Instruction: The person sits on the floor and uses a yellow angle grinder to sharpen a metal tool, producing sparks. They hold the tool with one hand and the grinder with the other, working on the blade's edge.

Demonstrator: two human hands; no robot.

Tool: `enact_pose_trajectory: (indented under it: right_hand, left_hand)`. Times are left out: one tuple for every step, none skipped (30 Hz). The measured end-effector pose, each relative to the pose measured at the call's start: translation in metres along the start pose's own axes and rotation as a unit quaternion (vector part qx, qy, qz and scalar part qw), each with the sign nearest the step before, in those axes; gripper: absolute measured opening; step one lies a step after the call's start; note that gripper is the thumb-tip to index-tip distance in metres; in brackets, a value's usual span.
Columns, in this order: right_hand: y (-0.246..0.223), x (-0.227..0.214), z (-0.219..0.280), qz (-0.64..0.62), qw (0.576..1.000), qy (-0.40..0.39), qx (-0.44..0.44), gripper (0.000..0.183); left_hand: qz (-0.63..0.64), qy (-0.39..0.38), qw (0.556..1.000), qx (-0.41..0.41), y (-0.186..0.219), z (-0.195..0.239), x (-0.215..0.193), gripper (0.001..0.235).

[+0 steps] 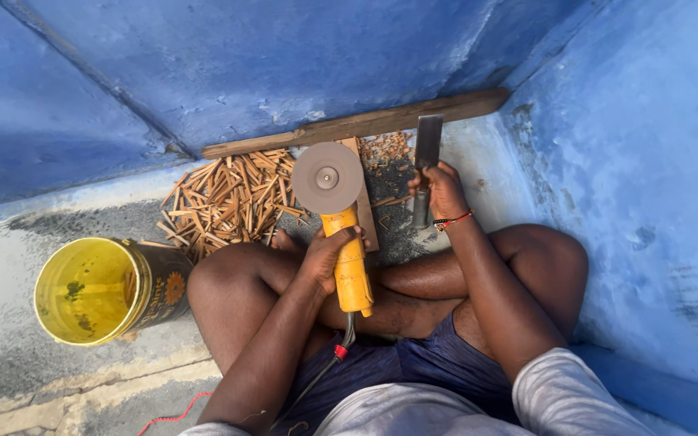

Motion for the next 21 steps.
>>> enact_pose_trajectory:
  right_hand:
    - [-0.016, 0.008, 0.009, -0.003, 1.0, -0.001, -0.018, 0.019]
    - [-0.033, 0.019, 0.018, 0.031, 0.999, 0.0, -0.045, 0.022]
    - [-0.046, 0.032, 0.024, 0.065, 0.995, 0.001, -0.07, 0.026]
    - [-0.058, 0.045, 0.032, 0.1, 0.99, 0.002, -0.096, 0.03]
    - [-0.064, 0.054, 0.038, 0.091, 0.991, 0.008, -0.095, 0.032]
    - [-0.069, 0.062, 0.044, 0.083, 0.992, 0.015, -0.095, 0.036]
    - [-0.073, 0.068, 0.048, 0.074, 0.992, 0.02, -0.096, 0.04]
    - [-0.078, 0.077, 0.051, 0.072, 0.992, -0.008, -0.103, 0.04]
    - [-0.082, 0.084, 0.055, 0.07, 0.991, -0.035, -0.11, 0.04]
    - [-0.084, 0.089, 0.057, 0.068, 0.989, -0.061, -0.117, 0.041]
    - [-0.084, 0.089, 0.057, 0.061, 0.989, -0.068, -0.113, 0.047]
    - [-0.083, 0.089, 0.057, 0.055, 0.99, -0.075, -0.11, 0.053]
    - [-0.083, 0.089, 0.057, 0.049, 0.99, -0.083, -0.105, 0.059]
    - [-0.081, 0.084, 0.055, 0.044, 0.993, -0.071, -0.089, 0.068]
    - [-0.081, 0.08, 0.054, 0.038, 0.995, -0.06, -0.072, 0.078]
    - [-0.079, 0.076, 0.053, 0.032, 0.997, -0.048, -0.055, 0.087]
    - [-0.083, 0.076, 0.052, 0.042, 0.996, -0.045, -0.063, 0.094]
    - [-0.086, 0.075, 0.053, 0.052, 0.995, -0.041, -0.07, 0.101]
    - [-0.09, 0.074, 0.054, 0.063, 0.994, -0.038, -0.077, 0.108]
    - [-0.093, 0.073, 0.055, 0.046, 0.995, -0.042, -0.08, 0.109]
    - [-0.097, 0.072, 0.056, 0.03, 0.995, -0.047, -0.083, 0.11]
  left_hand:
    - [-0.002, -0.006, 1.0, 0.002, -0.002, -0.001, 0.001, 0.04]
    - [-0.005, -0.009, 1.0, 0.003, -0.003, -0.002, 0.003, 0.04]
    - [-0.008, -0.01, 1.0, 0.005, -0.005, -0.002, 0.004, 0.04]
    - [-0.011, -0.012, 1.0, 0.006, -0.006, -0.002, 0.006, 0.04]
    - [-0.034, -0.016, 0.999, 0.014, -0.005, -0.001, 0.009, 0.039]
    - [-0.056, -0.019, 0.998, 0.022, -0.004, 0.002, 0.011, 0.037]
    - [-0.08, -0.023, 0.996, 0.031, -0.001, 0.004, 0.014, 0.037]
    - [-0.091, -0.014, 0.995, 0.036, 0.001, 0.006, 0.016, 0.036]
    - [-0.103, -0.007, 0.994, 0.04, 0.001, 0.009, 0.017, 0.036]
    - [-0.114, 0.0, 0.992, 0.044, 0.002, 0.01, 0.018, 0.036]
    - [-0.111, 0.007, 0.993, 0.041, 0.001, 0.01, 0.017, 0.036]
    - [-0.108, 0.013, 0.993, 0.038, 0.001, 0.009, 0.015, 0.036]
    - [-0.103, 0.02, 0.994, 0.035, 0.0, 0.008, 0.013, 0.036]
    - [-0.092, 0.017, 0.995, 0.038, -0.001, 0.006, 0.012, 0.036]
    - [-0.08, 0.015, 0.996, 0.041, -0.002, 0.005, 0.011, 0.036]
    - [-0.069, 0.013, 0.997, 0.043, -0.002, 0.004, 0.01, 0.037]
    - [-0.06, 0.007, 0.998, 0.035, -0.003, 0.003, 0.009, 0.037]
    - [-0.051, 0.0, 0.998, 0.027, -0.005, 0.002, 0.008, 0.037]
    - [-0.042, -0.006, 0.999, 0.018, -0.006, 0.002, 0.007, 0.036]
    - [-0.032, -0.015, 0.999, 0.012, -0.006, 0.002, 0.008, 0.037]
    - [-0.023, -0.025, 0.999, 0.008, -0.007, 0.002, 0.008, 0.037]
Point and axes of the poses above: each hand's wrist, its own z-axis away from the middle knuckle, its own x-axis out of the palm, y = z × x, the point moved 10 cm from there along -z, towards the middle knuckle, and after that the axes turned 6 degrees about x, right-handed, at the moved point
